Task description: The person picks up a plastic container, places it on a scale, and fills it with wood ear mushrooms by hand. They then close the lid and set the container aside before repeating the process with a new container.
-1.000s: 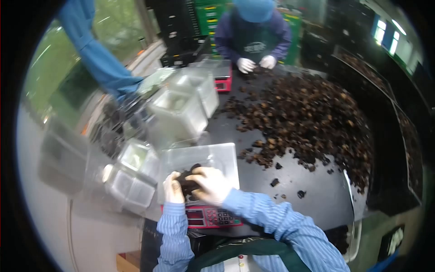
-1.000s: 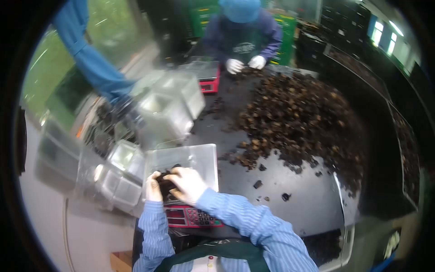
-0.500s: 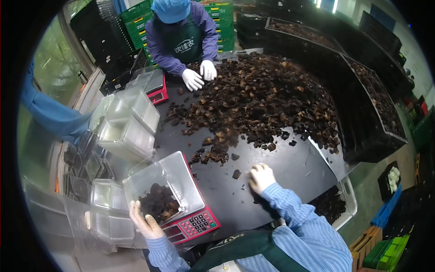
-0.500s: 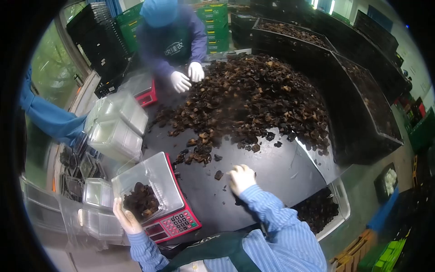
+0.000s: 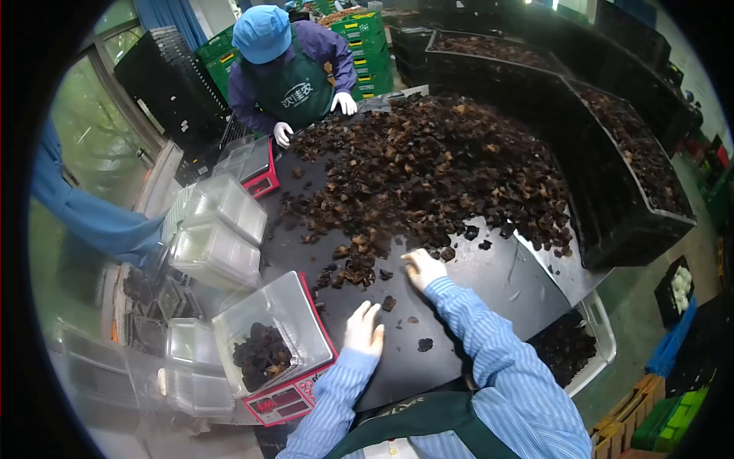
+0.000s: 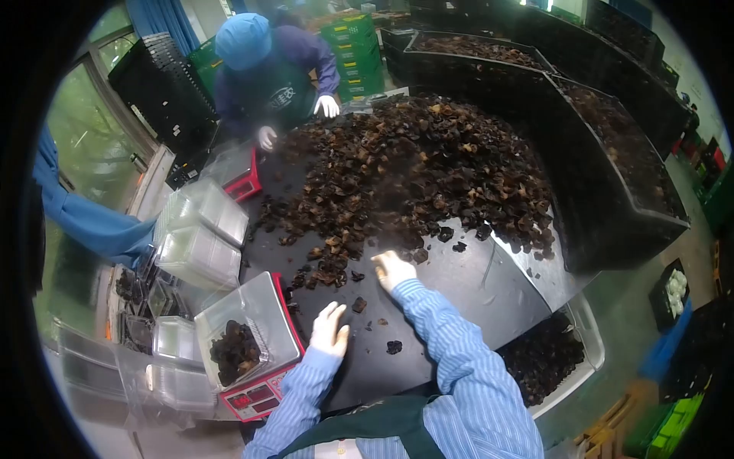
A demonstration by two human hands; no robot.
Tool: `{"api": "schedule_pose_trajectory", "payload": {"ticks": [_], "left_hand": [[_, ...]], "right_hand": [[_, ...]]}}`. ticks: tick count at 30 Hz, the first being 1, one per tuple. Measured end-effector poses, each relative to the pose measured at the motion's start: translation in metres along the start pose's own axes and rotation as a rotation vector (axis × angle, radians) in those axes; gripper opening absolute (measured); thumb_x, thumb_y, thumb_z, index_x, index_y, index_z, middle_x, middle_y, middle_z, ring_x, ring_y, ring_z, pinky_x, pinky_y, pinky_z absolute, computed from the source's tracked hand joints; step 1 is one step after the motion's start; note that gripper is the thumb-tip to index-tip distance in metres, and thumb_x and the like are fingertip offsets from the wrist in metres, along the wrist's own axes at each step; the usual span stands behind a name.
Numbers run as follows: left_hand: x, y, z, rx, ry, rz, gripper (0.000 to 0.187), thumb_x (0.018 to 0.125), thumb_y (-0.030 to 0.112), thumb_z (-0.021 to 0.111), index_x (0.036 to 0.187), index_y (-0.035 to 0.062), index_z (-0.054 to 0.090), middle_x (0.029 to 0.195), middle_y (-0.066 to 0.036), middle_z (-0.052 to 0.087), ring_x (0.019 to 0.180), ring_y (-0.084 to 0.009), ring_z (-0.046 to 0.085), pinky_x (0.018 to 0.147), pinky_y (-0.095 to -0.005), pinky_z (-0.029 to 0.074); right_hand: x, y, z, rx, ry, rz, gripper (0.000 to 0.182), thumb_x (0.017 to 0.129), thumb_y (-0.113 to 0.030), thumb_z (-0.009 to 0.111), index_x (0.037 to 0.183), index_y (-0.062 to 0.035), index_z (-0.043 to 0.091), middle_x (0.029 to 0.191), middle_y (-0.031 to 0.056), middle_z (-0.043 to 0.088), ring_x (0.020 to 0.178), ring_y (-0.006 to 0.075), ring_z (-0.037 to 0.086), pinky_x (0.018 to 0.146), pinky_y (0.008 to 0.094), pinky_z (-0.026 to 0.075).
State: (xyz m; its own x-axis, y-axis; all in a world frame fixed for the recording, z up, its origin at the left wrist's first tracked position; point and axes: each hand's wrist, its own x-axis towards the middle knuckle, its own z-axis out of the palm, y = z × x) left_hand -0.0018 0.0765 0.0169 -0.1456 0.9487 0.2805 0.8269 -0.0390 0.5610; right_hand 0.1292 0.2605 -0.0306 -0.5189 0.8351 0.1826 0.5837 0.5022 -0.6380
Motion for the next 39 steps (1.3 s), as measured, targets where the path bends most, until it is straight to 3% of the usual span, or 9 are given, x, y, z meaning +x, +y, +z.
{"api": "schedule_pose_trajectory", "payload": {"ticks": [4, 6, 11, 21, 26, 27, 29, 35, 39], "left_hand": [[0.022, -0.028, 0.052, 0.233, -0.147, 0.004, 0.057, 0.073, 0.014, 0.056, 0.127, 0.0102, 0.038, 0.129, -0.015, 0.037, 0.107, -0.0352, 0.042, 0.092, -0.0412, 0.036], [0.015, -0.029, 0.062, 0.419, -0.192, 0.016, 0.06, 0.071, 0.016, 0.057, 0.128, 0.0128, 0.038, 0.129, -0.011, 0.038, 0.109, -0.0324, 0.042, 0.091, -0.0406, 0.037], [-0.004, -0.024, 0.061, 0.375, -0.237, -0.005, 0.02, 0.07, 0.012, 0.058, 0.09, 0.0117, 0.055, 0.097, -0.008, 0.05, 0.087, -0.0281, 0.049, 0.072, -0.0385, 0.046], [-0.053, 0.041, -0.008, -0.461, -0.349, -0.218, 0.016, 0.081, 0.013, 0.055, 0.096, 0.0062, 0.056, 0.089, -0.009, 0.058, 0.078, -0.0192, 0.058, 0.069, -0.0272, 0.046], [-0.097, 0.032, -0.072, -1.069, -0.422, -0.574, 0.015, 0.087, 0.005, 0.046, 0.102, 0.003, 0.051, 0.092, -0.003, 0.054, 0.079, -0.0062, 0.051, 0.07, -0.0198, 0.042], [-0.108, 0.028, -0.083, -1.209, -0.36, -0.592, 0.016, 0.087, 0.004, 0.046, 0.103, 0.0031, 0.051, 0.092, -0.004, 0.056, 0.076, -0.0066, 0.052, 0.067, -0.0187, 0.042], [-0.122, 0.027, -0.115, -1.14, -0.231, -0.675, 0.017, 0.088, 0.005, 0.046, 0.103, 0.0021, 0.052, 0.091, -0.006, 0.058, 0.072, -0.0086, 0.054, 0.066, -0.0194, 0.044], [-0.137, -0.034, -0.176, -0.64, 0.735, -0.388, 0.018, 0.084, 0.004, 0.05, 0.1, 0.0016, 0.056, 0.091, -0.007, 0.058, 0.078, -0.012, 0.055, 0.071, -0.0242, 0.044], [-0.11, -0.07, -0.193, 0.093, 0.791, -0.322, 0.022, 0.084, 0.005, 0.046, 0.103, -0.0024, 0.053, 0.097, -0.015, 0.056, 0.092, -0.027, 0.054, 0.084, -0.0322, 0.041]], "right_hand": [[0.01, -0.03, 0.021, -0.078, -0.301, -0.153, 0.04, 0.077, -0.021, 0.056, 0.116, -0.0192, 0.049, 0.113, 0.0092, 0.047, 0.094, 0.0264, 0.055, 0.08, 0.0348, 0.046], [0.014, -0.026, 0.028, -0.049, -0.287, -0.13, 0.027, 0.077, -0.018, 0.056, 0.103, -0.0151, 0.056, 0.108, 0.0096, 0.05, 0.091, 0.0267, 0.056, 0.079, 0.0348, 0.046], [0.023, 0.002, 0.037, 0.372, -0.114, 0.149, 0.013, 0.079, -0.014, 0.051, 0.088, -0.0066, 0.055, 0.09, 0.0173, 0.06, 0.088, 0.033, 0.057, 0.078, 0.0362, 0.045], [0.035, -0.046, 0.062, -0.039, -0.273, 0.033, 0.03, 0.073, -0.028, 0.061, 0.096, -0.0082, 0.059, 0.087, 0.0149, 0.063, 0.083, 0.0314, 0.059, 0.074, 0.0371, 0.047], [0.034, -0.054, 0.017, 0.753, -0.488, 0.461, 0.015, 0.072, -0.014, 0.063, 0.078, -0.0006, 0.059, 0.067, 0.0113, 0.061, 0.062, 0.0171, 0.059, 0.06, 0.0288, 0.047], [0.032, -0.049, 0.015, 0.875, -0.529, 0.483, 0.014, 0.073, -0.014, 0.063, 0.075, -0.0005, 0.059, 0.065, 0.0097, 0.06, 0.059, 0.0163, 0.058, 0.059, 0.0281, 0.046], [0.027, -0.041, 0.031, 0.135, -0.238, -0.043, 0.011, 0.074, -0.011, 0.062, 0.076, -0.0017, 0.058, 0.063, 0.0049, 0.057, 0.057, 0.014, 0.054, 0.056, 0.0269, 0.045], [0.007, -0.17, 0.017, 0.53, -0.349, -0.223, 0.01, 0.073, -0.008, 0.06, 0.079, -0.0015, 0.056, 0.064, 0.0044, 0.055, 0.06, 0.009, 0.051, 0.056, 0.0241, 0.044], [-0.01, -0.253, 0.032, 0.513, -0.389, -0.518, 0.012, 0.073, -0.011, 0.059, 0.08, -0.0035, 0.054, 0.074, 0.0123, 0.056, 0.066, 0.0243, 0.058, 0.061, 0.0309, 0.047]]}}
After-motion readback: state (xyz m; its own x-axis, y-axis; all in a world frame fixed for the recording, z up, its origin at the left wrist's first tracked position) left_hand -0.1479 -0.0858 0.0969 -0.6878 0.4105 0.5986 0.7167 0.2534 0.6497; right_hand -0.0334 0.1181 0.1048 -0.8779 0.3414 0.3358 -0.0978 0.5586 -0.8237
